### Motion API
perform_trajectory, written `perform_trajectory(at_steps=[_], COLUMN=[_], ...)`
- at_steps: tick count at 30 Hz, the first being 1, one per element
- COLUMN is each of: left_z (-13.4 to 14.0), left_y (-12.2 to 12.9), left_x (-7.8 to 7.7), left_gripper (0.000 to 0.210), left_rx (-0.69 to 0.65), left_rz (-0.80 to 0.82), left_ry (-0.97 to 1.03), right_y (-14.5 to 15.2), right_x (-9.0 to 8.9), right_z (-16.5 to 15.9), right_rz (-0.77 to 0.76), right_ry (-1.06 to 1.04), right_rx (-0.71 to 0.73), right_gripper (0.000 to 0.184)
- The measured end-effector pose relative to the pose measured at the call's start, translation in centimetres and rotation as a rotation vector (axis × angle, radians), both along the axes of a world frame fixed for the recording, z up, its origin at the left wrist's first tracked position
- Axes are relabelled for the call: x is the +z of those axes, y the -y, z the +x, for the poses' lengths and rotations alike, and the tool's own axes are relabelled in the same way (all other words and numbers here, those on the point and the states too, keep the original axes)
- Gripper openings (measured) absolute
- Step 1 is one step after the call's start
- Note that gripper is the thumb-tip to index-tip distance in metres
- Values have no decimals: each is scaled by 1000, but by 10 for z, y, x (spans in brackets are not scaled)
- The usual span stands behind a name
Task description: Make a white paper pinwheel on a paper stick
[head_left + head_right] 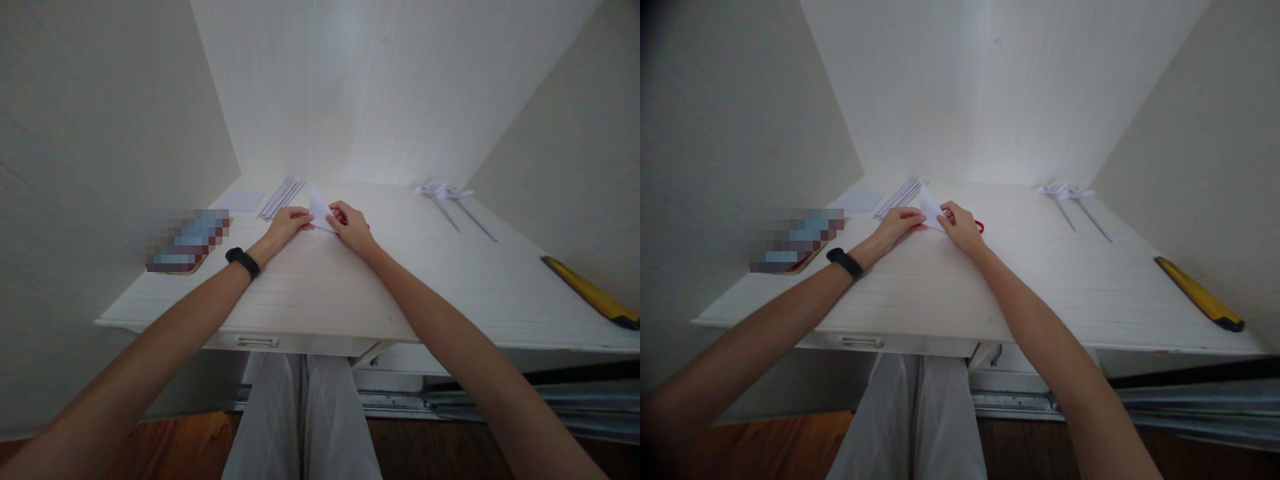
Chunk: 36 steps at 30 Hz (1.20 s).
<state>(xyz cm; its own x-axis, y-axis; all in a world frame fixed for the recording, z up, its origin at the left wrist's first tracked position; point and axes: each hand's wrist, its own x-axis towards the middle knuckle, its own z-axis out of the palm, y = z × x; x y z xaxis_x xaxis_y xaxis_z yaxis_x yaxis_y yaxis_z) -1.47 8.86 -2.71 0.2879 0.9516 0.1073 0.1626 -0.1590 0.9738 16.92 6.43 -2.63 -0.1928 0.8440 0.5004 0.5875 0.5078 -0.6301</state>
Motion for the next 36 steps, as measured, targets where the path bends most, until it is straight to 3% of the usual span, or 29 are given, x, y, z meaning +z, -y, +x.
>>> perform_trajectory(at_steps=[10,17,24,30,36], left_z=[2,9,9,10,13], left_y=[-6,-2,9,23,30], left_x=[-7,-2,7,18,17], left_gripper=[29,20,10,6,5], left_rx=[25,69,107,103,85], left_rz=[49,33,-18,-119,-145], left_ry=[-13,35,76,56,44], right_y=[-2,3,8,13,19], right_x=[1,6,11,13,15], right_z=[0,-3,0,3,8], right_rz=[38,5,-157,-339,-437], right_ry=[1,-34,-121,-160,-177], right_rx=[-42,-60,-21,118,218], right_gripper=[24,15,11,11,16])
